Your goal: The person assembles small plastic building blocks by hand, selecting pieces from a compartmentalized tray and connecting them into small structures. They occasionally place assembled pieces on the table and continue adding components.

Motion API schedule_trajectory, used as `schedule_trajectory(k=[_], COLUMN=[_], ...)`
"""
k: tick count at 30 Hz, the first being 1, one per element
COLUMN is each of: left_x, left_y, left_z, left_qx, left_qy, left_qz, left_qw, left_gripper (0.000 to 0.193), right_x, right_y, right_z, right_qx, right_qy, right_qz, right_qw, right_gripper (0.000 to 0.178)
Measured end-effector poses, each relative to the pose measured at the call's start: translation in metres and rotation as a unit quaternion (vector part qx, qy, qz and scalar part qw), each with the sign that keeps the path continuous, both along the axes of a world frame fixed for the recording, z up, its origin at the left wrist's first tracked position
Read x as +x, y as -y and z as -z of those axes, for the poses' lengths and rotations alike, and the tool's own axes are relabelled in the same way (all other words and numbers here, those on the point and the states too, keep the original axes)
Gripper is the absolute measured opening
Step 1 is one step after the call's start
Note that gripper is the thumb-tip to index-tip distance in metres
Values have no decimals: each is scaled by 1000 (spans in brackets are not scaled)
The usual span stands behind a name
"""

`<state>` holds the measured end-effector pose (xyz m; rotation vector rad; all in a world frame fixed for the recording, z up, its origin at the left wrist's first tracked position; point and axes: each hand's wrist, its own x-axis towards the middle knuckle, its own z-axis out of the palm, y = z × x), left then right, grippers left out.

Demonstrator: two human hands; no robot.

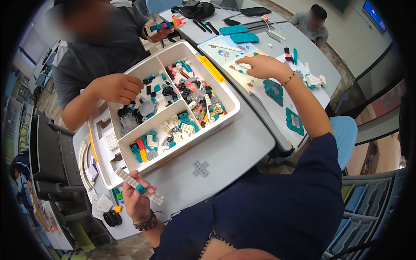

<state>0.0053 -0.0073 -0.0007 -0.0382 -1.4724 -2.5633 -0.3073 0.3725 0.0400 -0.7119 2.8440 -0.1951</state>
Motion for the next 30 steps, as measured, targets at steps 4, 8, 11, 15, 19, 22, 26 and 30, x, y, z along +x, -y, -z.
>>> schedule_trajectory(k=[4,8,11,15,19,22,26,30], left_x=[0,0,-3,-1,-2,-2,-2,-5], left_y=[-2,-1,-1,2,-1,-1,0,-5], left_z=[0,1,1,7,4,8,7,5], left_qx=[-16,-35,-49,-62,-73,-96,-99,-75], left_qy=[6,17,22,17,34,48,48,49], left_qz=[-15,-27,-24,-29,-34,-39,-25,-34], left_qw=[1000,999,998,997,996,993,994,995], left_gripper=[52,53,53,54,55,56,56,48], right_x=[8,18,11,12,12,16,29,32], right_y=[-5,8,2,13,14,15,29,27], right_z=[5,-1,10,9,16,37,59,76], right_qx=[77,111,115,125,89,96,115,92], right_qy=[69,95,72,67,21,-44,-123,-212], right_qz=[46,53,33,59,40,34,51,57], right_qw=[994,988,990,988,995,994,984,971], right_gripper=[56,58,56,55,47,43,48,48])
